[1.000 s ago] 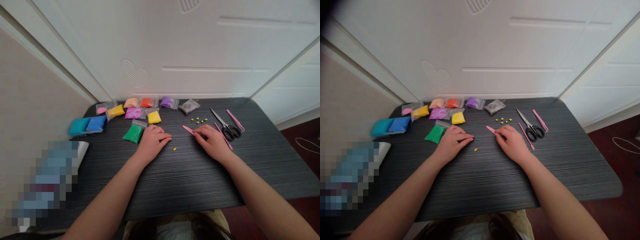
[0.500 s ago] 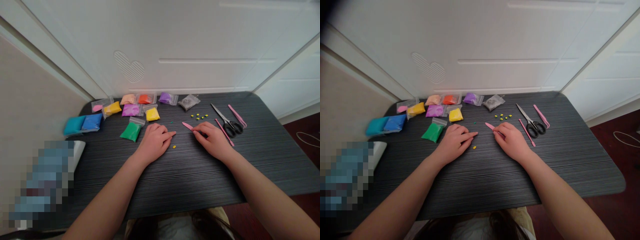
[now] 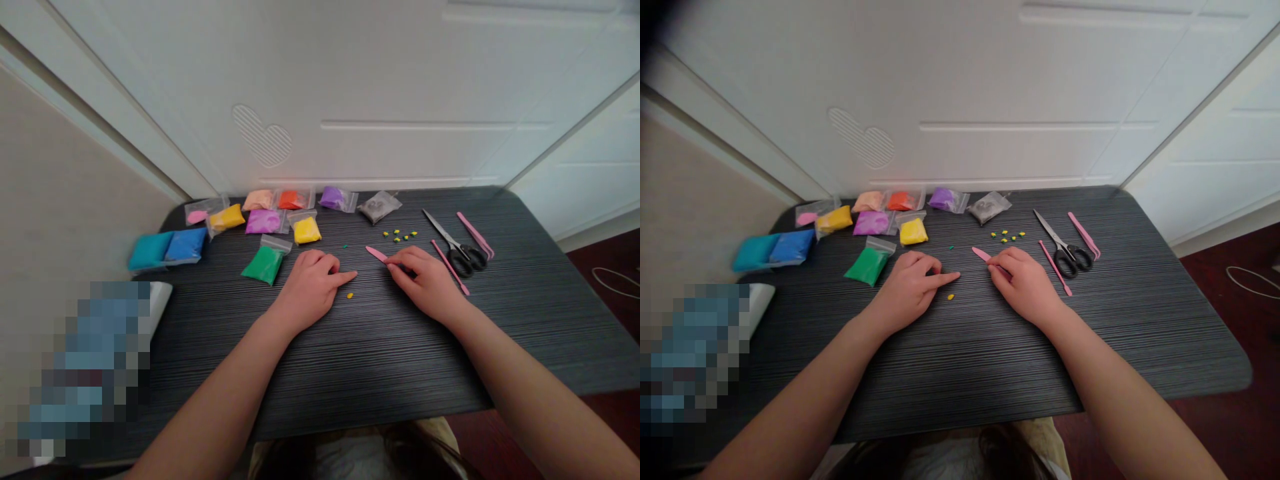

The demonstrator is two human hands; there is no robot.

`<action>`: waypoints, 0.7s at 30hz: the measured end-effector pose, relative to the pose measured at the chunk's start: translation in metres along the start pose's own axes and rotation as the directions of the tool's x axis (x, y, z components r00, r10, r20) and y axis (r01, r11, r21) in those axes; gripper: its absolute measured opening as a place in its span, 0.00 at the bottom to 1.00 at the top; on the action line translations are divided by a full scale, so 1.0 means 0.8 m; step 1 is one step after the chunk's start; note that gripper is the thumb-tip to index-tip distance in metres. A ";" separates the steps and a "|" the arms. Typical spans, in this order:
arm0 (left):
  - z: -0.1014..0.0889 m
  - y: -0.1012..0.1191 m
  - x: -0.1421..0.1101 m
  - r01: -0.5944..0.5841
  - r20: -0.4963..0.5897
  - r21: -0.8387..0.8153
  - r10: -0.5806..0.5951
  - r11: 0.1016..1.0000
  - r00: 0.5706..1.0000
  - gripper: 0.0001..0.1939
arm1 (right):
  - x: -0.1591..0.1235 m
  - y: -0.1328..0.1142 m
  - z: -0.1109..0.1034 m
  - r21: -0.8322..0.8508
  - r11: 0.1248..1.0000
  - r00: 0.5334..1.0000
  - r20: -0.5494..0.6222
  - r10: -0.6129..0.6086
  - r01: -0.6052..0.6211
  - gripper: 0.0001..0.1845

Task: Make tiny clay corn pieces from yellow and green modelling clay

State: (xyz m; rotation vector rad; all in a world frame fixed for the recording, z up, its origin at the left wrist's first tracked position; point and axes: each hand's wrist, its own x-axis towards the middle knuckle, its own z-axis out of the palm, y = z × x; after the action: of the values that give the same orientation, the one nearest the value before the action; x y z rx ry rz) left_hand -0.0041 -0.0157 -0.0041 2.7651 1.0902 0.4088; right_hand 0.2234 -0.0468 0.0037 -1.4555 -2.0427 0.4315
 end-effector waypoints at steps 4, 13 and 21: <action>-0.001 -0.003 -0.001 -0.046 0.002 -0.022 0.046 0.999 0.999 0.16 | 0.000 0.001 0.000 0.009 1.000 1.000 -0.017 0.002 -0.002 0.09; 0.003 -0.006 -0.003 -0.061 0.010 0.001 0.061 0.998 0.998 0.19 | 0.001 0.001 0.000 0.007 1.000 1.000 -0.017 0.007 -0.007 0.09; -0.005 -0.006 0.006 -0.055 0.068 -0.015 0.056 0.998 0.996 0.19 | 0.001 0.005 0.002 -0.011 1.000 1.000 -0.001 0.006 -0.006 0.09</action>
State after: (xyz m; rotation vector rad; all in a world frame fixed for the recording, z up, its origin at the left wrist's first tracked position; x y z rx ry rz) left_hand -0.0047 -0.0087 -0.0007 2.7811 0.9939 0.3244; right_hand 0.2251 -0.0445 0.0007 -1.4683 -2.0437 0.4228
